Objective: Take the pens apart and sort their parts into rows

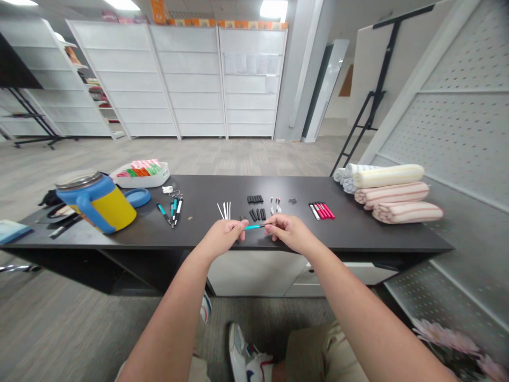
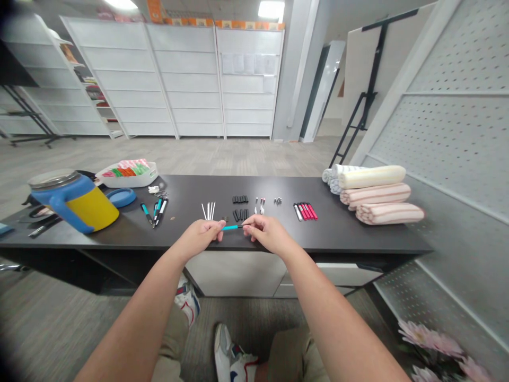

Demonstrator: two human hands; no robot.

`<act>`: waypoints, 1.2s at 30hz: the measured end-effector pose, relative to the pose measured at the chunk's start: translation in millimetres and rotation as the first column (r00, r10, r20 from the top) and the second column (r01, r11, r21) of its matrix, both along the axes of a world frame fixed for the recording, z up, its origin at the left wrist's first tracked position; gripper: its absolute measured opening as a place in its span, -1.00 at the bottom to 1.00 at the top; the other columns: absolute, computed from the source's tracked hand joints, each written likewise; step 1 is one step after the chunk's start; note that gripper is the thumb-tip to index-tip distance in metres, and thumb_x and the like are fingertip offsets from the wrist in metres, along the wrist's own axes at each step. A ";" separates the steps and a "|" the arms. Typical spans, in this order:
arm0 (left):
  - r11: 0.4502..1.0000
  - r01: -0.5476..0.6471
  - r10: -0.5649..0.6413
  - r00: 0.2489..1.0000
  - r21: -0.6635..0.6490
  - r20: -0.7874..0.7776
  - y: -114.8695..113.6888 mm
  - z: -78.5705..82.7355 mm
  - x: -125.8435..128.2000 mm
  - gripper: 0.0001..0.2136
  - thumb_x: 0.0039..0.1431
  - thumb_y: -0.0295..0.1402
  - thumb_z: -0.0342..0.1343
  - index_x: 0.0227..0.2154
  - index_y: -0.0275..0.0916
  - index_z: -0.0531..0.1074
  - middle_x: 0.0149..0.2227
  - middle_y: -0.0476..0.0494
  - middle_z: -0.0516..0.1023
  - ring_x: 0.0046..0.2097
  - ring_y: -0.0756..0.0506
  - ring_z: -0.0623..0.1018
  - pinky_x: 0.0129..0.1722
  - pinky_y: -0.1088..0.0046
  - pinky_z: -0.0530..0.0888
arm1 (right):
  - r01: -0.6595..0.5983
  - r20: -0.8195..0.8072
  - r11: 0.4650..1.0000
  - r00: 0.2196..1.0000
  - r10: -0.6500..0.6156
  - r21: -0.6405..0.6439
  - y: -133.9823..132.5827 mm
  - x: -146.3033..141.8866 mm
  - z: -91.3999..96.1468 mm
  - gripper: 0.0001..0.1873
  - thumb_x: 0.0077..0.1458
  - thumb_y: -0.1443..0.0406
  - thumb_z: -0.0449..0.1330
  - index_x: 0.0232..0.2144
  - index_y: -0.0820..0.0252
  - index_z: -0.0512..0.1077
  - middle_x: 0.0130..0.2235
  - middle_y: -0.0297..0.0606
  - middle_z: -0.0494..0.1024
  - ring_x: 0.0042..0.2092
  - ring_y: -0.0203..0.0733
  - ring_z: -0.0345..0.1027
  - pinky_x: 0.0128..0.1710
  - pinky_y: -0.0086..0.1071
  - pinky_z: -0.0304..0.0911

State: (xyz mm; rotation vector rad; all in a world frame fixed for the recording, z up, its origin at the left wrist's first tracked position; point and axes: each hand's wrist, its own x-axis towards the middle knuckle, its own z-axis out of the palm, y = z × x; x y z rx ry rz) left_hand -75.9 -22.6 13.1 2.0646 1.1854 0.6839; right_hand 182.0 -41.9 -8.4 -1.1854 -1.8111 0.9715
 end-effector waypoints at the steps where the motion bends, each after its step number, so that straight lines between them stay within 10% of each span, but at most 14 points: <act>1: 1.000 0.007 -0.007 1.000 0.008 -0.002 0.4 0.4 -0.7 -0.44 0.37 0.07 -0.09 -0.56 -0.22 0.51 -0.64 0.04 0.26 -0.52 -0.02 0.28 -0.47 0.44 0.12 | 0.007 -0.004 1.000 1.000 -0.007 -0.003 0.5 -0.5 -0.1 -0.67 0.21 0.03 0.26 -0.13 0.12 0.53 -0.29 -0.31 0.64 -0.43 -0.27 0.45 -0.38 -0.41 0.30; 6: 1.000 0.008 -0.007 1.000 0.013 -0.028 2.0 2.0 -2.1 -0.46 0.37 0.07 -0.08 -0.53 -0.22 0.51 -0.61 0.04 0.28 -0.50 -0.02 0.28 -0.46 0.44 0.12 | 0.021 0.103 1.000 0.994 -0.019 -0.014 -0.4 -2.8 4.1 -0.59 0.37 0.03 0.03 -0.33 0.14 0.51 -0.42 -0.33 0.60 -0.50 -0.30 0.35 -0.44 -0.41 0.23; 12: 1.000 -0.017 0.017 0.999 0.013 -0.034 3.3 3.9 -0.1 -0.47 0.36 0.07 -0.06 -0.54 -0.22 0.49 -0.65 0.07 0.19 -0.53 -0.01 0.25 -0.47 0.43 0.10 | 0.063 0.144 0.997 0.987 -0.069 0.043 -1.7 -4.1 7.6 -0.71 0.25 0.08 0.21 -0.10 0.10 0.49 -0.33 -0.36 0.62 -0.46 -0.30 0.36 -0.42 -0.41 0.20; 36: 1.000 -0.016 0.016 0.997 0.002 -0.076 5.3 3.0 1.7 -0.44 0.35 0.12 -0.09 -0.54 -0.20 0.49 -0.64 0.07 0.18 -0.53 -0.01 0.24 -0.48 0.41 0.11 | 0.054 0.177 0.994 0.982 -0.070 0.092 -0.6 -3.3 3.8 -0.72 0.32 0.11 0.12 -0.30 0.12 0.53 -0.40 -0.35 0.59 -0.44 -0.29 0.36 -0.39 -0.41 0.20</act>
